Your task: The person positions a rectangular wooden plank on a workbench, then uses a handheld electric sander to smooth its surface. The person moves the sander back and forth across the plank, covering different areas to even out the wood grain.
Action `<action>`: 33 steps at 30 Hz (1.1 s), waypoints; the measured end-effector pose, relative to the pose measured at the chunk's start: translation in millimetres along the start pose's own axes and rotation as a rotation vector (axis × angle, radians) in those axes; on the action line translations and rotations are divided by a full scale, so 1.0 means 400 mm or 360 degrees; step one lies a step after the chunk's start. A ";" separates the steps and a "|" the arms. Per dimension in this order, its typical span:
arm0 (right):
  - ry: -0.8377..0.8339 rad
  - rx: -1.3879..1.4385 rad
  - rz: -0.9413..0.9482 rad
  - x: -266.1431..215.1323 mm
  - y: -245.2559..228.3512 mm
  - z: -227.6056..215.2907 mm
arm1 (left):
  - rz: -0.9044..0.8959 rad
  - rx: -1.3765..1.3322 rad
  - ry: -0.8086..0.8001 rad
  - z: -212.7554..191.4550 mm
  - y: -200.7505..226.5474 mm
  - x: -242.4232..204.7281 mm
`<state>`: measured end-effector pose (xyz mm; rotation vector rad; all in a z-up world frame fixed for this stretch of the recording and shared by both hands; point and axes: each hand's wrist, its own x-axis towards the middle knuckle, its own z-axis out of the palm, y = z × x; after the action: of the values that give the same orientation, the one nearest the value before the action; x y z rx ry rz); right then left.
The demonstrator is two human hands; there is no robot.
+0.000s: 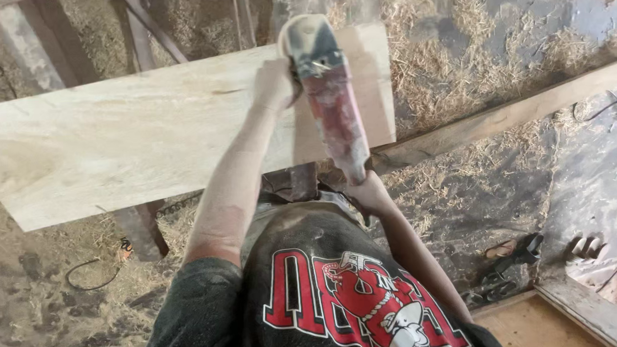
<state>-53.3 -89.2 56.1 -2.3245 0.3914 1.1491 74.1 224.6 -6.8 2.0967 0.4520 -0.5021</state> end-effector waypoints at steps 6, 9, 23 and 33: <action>-0.0217 -0.0219 -0.0093 -0.005 -0.124 0.104 | -0.0108 -0.0038 0.0310 -0.112 -0.211 -0.069; -0.0324 -0.0338 -0.0132 0.009 -0.172 0.152 | -0.0209 0.0040 0.0373 -0.172 -0.295 -0.145; -0.0055 -0.0201 -0.0101 -0.026 -0.063 0.010 | 0.0053 -0.0043 0.0314 -0.049 -0.099 -0.070; 0.0021 0.0483 0.0117 -0.027 0.093 -0.063 | 0.0558 0.0097 0.0326 0.111 0.163 0.033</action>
<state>-60.7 -133.8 65.7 -2.0684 0.6156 1.0290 109.7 154.5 8.9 2.2344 0.1772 -0.0986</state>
